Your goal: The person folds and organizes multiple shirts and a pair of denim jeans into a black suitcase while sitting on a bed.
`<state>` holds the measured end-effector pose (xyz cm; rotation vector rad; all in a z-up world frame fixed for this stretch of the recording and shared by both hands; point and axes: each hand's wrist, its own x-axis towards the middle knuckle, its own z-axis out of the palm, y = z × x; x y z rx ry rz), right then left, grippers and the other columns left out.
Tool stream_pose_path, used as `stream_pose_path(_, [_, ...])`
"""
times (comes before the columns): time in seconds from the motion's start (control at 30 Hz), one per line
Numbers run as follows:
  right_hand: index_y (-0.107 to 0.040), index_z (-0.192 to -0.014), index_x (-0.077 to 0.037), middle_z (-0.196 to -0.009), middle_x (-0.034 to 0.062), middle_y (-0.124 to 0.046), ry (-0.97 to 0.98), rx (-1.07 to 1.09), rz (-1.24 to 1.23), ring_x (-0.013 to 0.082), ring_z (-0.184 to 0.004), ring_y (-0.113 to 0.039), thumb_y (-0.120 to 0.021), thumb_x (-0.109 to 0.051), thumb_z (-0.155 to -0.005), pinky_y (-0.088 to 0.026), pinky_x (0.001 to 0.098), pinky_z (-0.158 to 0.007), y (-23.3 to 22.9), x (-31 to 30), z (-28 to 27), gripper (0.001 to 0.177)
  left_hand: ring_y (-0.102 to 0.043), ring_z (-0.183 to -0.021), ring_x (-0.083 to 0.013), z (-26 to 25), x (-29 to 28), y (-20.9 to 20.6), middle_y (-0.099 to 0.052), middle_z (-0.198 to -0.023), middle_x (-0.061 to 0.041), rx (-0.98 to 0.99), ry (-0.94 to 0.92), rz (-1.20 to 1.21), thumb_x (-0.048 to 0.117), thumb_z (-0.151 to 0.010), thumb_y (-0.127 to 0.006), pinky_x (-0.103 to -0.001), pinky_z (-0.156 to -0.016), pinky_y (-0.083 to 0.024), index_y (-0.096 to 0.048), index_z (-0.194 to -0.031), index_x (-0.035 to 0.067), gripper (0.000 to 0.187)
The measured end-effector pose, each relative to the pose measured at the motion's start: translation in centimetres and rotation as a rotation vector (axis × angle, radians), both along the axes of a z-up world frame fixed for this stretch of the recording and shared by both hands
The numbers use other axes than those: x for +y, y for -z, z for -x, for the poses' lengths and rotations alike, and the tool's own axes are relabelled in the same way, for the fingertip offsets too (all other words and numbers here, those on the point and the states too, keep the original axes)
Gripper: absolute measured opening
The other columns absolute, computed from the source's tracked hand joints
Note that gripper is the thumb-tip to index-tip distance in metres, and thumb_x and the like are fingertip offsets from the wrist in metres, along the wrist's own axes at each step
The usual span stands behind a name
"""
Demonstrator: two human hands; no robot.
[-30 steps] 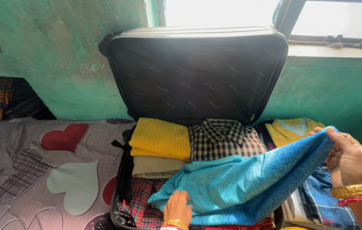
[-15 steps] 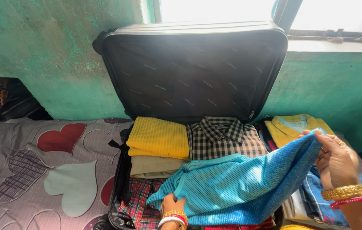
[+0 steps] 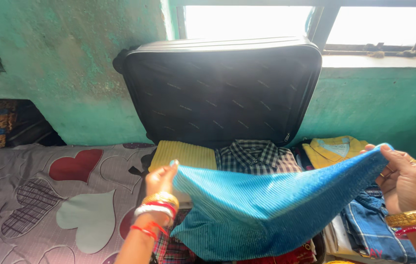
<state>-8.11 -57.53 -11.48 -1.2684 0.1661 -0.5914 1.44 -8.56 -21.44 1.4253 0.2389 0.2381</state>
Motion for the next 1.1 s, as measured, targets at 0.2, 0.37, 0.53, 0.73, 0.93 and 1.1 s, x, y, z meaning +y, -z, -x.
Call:
stream_pose_path(0.2, [-0.062, -0.115, 0.000, -0.119, 0.0190, -0.068, 0.064, 0.014, 0.051, 0.0228, -0.109, -0.068, -0.059, -0.015, -0.110, -0.053, 0.0407, -0.098, -1.4, 0.1, 0.5, 0.017, -0.064, -0.081, -0.0114, -0.1, 4.2, -7.2, -0.074, -0.090, 0.003, 0.027, -0.007, 0.078, 0.025, -0.083, -0.079, -0.029, -0.076, -0.049, -0.075, -0.108, 0.008, 0.030])
stream_pose_path(0.37, [-0.062, -0.127, 0.005, -0.128, 0.0168, -0.069, 0.064, -0.134, -0.019, 0.0198, -0.119, -0.069, -0.059, -0.013, -0.107, -0.049, 0.0365, -0.109, -0.6, -1.7, 0.1, 0.026, -0.064, -0.086, -0.0100, 0.3, 7.2, -10.5, -0.070, -0.093, 0.000, -0.090, -0.161, 0.090, 0.023, -0.088, -0.077, -0.028, -0.078, -0.051, -0.071, -0.110, 0.001, 0.031])
stream_pose_path(0.53, [-0.061, -0.118, 0.004, -0.117, 0.0153, -0.071, 0.011, -0.184, -0.171, 0.0203, -0.113, -0.069, -0.060, -0.019, -0.109, -0.055, 0.0372, -0.109, 0.7, -3.7, -0.2, 0.024, -0.045, -0.073, -0.0096, 1.6, 8.8, -12.5, -0.070, -0.093, -0.004, -0.334, -0.124, 0.251, 0.011, -0.093, -0.076, -0.025, -0.067, -0.034, -0.075, -0.110, -0.003, 0.022])
stream_pose_path(0.73, [-0.059, -0.108, -0.005, -0.102, 0.0072, -0.066, 0.100, -0.118, -0.008, 0.0185, -0.102, -0.066, -0.063, -0.019, -0.116, -0.055, 0.0399, -0.098, 1.7, -4.4, -0.2, 0.017, -0.061, -0.074, -0.0119, 2.8, 8.7, -13.8, -0.075, -0.092, -0.009, -0.363, -0.156, 0.268, 0.010, -0.092, -0.078, -0.024, -0.068, -0.049, -0.073, -0.101, -0.005, 0.018])
stream_pose_path(0.93, [-0.066, -0.111, 0.001, -0.101, 0.0127, -0.069, 0.185, 0.289, 0.360, 0.0184, -0.091, -0.068, -0.070, -0.027, -0.106, -0.057, 0.0400, -0.086, -0.1, -2.4, 0.5, 0.029, -0.067, -0.078, -0.0192, 2.7, 8.4, -12.6, -0.068, -0.098, -0.011, -0.417, -0.378, -0.653, 0.017, -0.095, -0.081, -0.034, -0.070, -0.053, -0.073, -0.095, 0.000, 0.019])
stream_pose_path(1.1, [-0.069, -0.118, 0.008, -0.103, 0.0209, -0.070, 0.189, 0.443, 0.403, 0.0268, -0.093, -0.068, -0.075, -0.025, -0.099, -0.059, 0.0394, -0.083, 0.6, -1.5, -0.6, 0.039, -0.068, -0.062, -0.0159, 3.9, 7.6, -13.8, -0.070, -0.070, -0.007, -0.141, -0.254, -0.712, 0.009, -0.083, -0.079, -0.034, -0.059, -0.051, -0.064, -0.097, 0.005, 0.021])
